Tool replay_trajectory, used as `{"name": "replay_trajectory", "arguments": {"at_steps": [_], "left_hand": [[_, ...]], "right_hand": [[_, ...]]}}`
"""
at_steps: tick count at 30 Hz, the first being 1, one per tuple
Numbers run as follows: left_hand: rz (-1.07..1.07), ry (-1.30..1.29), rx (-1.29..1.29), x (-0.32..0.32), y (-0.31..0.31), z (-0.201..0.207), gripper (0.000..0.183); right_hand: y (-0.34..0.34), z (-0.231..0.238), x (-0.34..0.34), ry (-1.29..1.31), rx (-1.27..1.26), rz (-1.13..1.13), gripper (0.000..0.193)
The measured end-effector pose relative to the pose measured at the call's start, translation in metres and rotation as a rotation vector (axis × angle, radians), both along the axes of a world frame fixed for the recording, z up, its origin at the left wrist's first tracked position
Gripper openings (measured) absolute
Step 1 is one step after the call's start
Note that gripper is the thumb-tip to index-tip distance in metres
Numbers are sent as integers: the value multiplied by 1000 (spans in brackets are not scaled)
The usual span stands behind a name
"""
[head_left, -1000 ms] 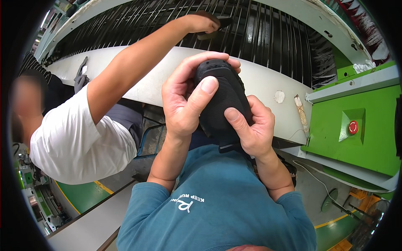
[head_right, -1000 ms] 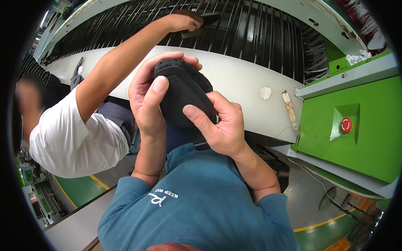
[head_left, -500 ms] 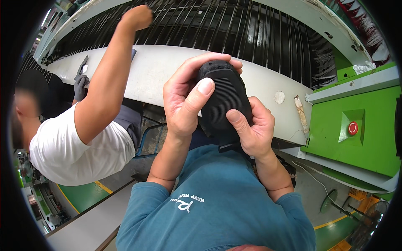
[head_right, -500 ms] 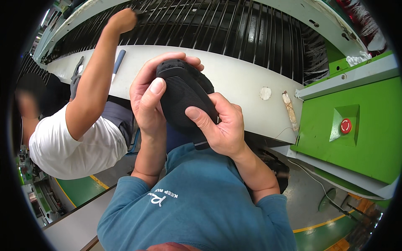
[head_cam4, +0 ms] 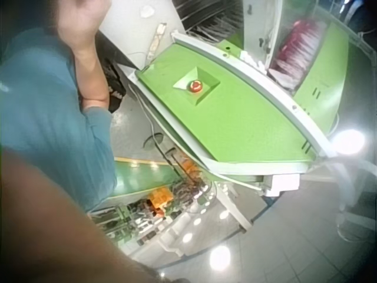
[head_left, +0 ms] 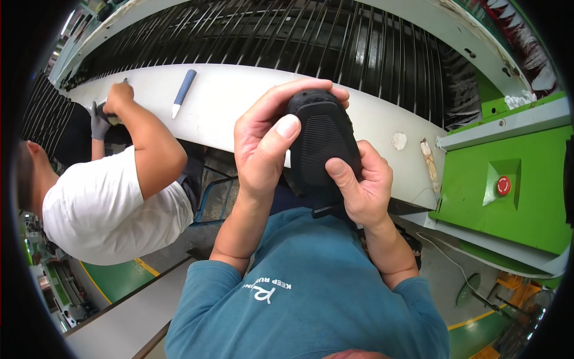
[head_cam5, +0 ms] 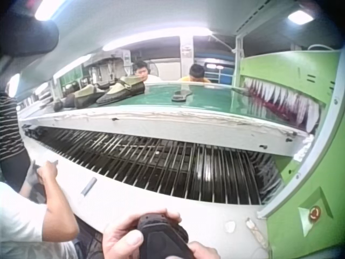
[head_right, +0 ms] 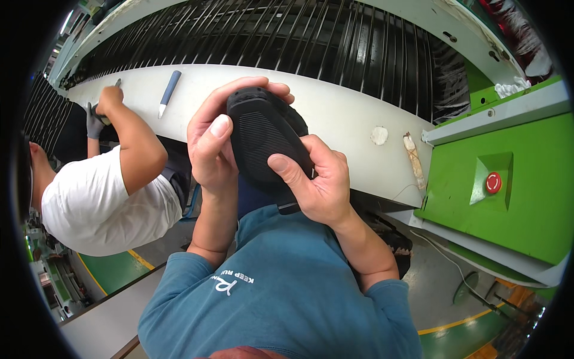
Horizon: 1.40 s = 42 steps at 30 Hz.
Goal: The person assembles a black slip-on shoe by hand, attaching a strap to the sole and using a tool to secure it. They repeatedly inspect the shoe, rotate it, and use a small tool to manipulate the strap attachment points. The person works at a white table in a factory setting, handling the shoe one at a time.
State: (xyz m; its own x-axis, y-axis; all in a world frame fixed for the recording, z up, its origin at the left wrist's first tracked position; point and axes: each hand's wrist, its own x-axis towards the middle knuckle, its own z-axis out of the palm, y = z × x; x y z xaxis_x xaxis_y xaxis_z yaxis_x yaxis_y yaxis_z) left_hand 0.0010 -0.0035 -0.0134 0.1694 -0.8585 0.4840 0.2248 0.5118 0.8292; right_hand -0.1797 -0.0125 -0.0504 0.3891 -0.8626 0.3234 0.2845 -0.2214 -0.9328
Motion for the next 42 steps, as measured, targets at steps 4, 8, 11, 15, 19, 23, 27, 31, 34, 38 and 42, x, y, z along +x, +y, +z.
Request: {"name": "replay_trajectory", "arguments": {"at_steps": [4, 8, 11, 15, 19, 23, 27, 31, 34, 38, 42], "left_hand": [[11, -13, 15, 0, 1, 1, 60], [22, -30, 13, 1, 2, 1, 57], [9, -39, 10, 2, 2, 2, 55], [18, -44, 5, 3, 3, 1, 52], [63, -50, 3, -2, 7, 3, 50], [98, -48, 2, -7, 12, 4, 40], [87, -24, -5, -7, 15, 6, 35], [135, -77, 4, -14, 26, 10, 39], [156, -107, -28, -17, 31, 8, 38], [169, -140, -24, -19, 36, 7, 43], [197, -247, 14, -19, 42, 11, 51]], "right_hand": [[0, -1, -3, 24, 3, 9, 25], [1, 0, -1, 17, 8, 7, 25], [0, 0, -2, 28, 4, 5, 25], [-1, 0, -1, 35, -7, -4, 25], [-1, -1, -3, 48, 4, -14, 26], [2, 2, -5, 55, 40, 14, 27], [0, 6, -7, 55, 14, 14, 26], [-3, 17, -16, 107, -36, -19, 23], [-3, 35, -11, 117, -126, -89, 22], [-2, 42, -5, 130, -191, -102, 20], [0, 46, -7, 153, -213, -80, 17]]}}
